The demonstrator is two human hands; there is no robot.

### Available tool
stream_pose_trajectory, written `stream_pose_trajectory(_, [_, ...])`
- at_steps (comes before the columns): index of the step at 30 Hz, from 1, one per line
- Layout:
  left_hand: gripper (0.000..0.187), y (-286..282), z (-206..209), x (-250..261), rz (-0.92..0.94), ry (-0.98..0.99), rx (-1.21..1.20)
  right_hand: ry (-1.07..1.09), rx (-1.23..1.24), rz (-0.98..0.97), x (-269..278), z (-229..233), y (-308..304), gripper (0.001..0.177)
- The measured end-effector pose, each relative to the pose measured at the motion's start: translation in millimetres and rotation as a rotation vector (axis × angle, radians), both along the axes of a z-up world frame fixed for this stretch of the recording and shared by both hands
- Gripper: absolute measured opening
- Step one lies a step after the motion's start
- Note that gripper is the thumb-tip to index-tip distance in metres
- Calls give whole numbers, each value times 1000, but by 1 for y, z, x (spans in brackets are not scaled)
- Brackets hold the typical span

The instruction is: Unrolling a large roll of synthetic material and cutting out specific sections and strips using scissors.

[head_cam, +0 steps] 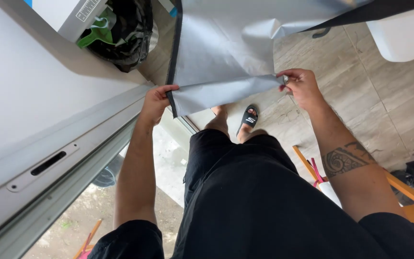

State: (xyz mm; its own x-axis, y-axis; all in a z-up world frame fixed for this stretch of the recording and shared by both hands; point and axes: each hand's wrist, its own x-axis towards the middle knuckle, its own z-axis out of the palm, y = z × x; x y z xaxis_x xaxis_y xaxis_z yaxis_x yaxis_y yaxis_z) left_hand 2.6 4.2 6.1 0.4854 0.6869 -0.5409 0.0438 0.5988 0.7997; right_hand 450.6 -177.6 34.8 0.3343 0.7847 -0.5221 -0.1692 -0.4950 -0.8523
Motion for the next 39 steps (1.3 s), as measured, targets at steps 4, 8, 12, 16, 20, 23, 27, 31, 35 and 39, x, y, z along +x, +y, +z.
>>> stream_pose_trajectory(4, [48,22,-7,11,22,150,84,-246,99,84,4,-19,21,21])
stream_pose_trajectory(8, [26,33,-57,3,86,340,22,-239,94,-6,7,-57,36,23])
stream_pose_trajectory(12, [31,45,-13,39,134,360,8,-63,-36,-50,20,-93,46,26])
stream_pose_trajectory(16, [26,59,-8,64,131,349,-60,29,-138,-45,41,-113,67,26])
stream_pose_trajectory(20, [31,70,-16,80,110,391,-4,82,-103,-21,53,-114,99,38])
stream_pose_trajectory(23, [28,93,-23,101,129,408,13,132,-54,-43,72,-119,131,35])
stream_pose_trajectory(27, [24,105,-4,120,147,440,25,106,-198,-21,74,-148,137,8])
stream_pose_trajectory(31, [14,116,-12,116,109,382,98,47,-302,-39,79,-164,132,17])
stream_pose_trajectory(35, [46,127,-37,107,-59,366,-10,47,-312,-125,74,-138,138,22])
stream_pose_trajectory(39, [40,118,-122,66,-326,536,84,69,-332,-198,63,-101,142,21])
